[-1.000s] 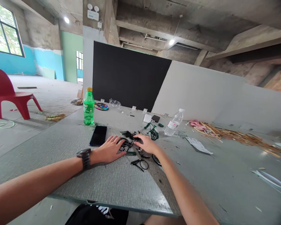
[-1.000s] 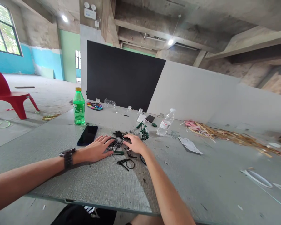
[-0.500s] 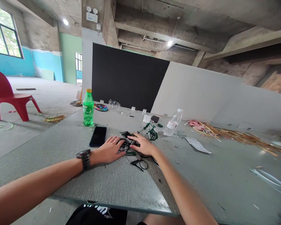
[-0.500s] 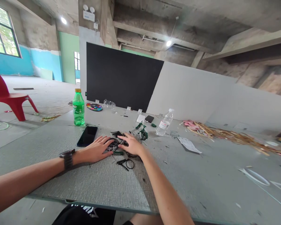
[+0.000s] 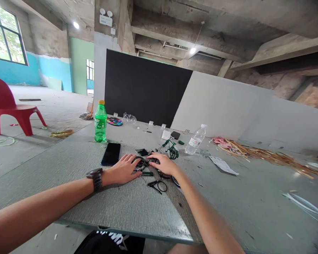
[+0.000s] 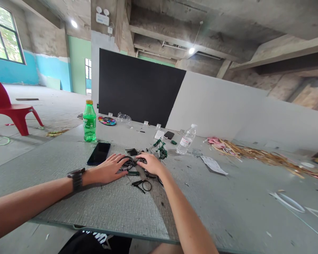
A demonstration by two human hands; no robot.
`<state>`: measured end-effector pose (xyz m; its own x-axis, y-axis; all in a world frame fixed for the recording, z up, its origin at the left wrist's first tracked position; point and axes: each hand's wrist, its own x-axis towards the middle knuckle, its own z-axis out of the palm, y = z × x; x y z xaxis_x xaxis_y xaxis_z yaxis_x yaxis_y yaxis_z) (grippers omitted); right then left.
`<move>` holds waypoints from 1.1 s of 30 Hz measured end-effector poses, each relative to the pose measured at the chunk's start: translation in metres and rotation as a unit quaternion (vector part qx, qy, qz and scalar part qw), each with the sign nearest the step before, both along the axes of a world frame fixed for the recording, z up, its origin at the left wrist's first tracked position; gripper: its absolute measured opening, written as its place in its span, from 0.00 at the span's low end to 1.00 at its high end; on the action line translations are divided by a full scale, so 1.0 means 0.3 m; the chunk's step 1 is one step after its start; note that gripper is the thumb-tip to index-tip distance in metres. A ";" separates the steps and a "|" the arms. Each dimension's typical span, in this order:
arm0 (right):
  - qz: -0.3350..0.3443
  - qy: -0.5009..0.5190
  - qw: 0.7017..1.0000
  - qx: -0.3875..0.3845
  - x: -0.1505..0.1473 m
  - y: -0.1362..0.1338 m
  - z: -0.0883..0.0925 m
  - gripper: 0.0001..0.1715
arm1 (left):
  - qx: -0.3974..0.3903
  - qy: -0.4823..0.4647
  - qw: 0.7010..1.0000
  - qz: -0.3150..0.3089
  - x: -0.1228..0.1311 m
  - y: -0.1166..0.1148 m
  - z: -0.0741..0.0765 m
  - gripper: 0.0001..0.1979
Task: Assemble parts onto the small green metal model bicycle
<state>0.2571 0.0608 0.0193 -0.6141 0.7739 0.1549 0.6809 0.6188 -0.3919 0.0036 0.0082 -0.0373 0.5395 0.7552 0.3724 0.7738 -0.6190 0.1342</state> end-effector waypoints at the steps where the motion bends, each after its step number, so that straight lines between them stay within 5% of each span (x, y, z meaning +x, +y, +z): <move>1: 0.000 0.000 1.000 0.000 -0.001 0.000 -0.001 0.21 | 0.001 -0.001 1.000 -0.001 0.000 0.000 -0.001 0.32; 21: -0.032 0.001 0.999 -0.014 0.007 0.009 -0.011 0.30 | 0.017 -0.006 1.000 -0.009 0.001 -0.011 0.019 0.30; 33: -0.003 0.014 1.000 0.021 0.010 0.026 -0.026 0.16 | 0.014 -0.013 1.000 -0.004 0.000 -0.005 0.006 0.31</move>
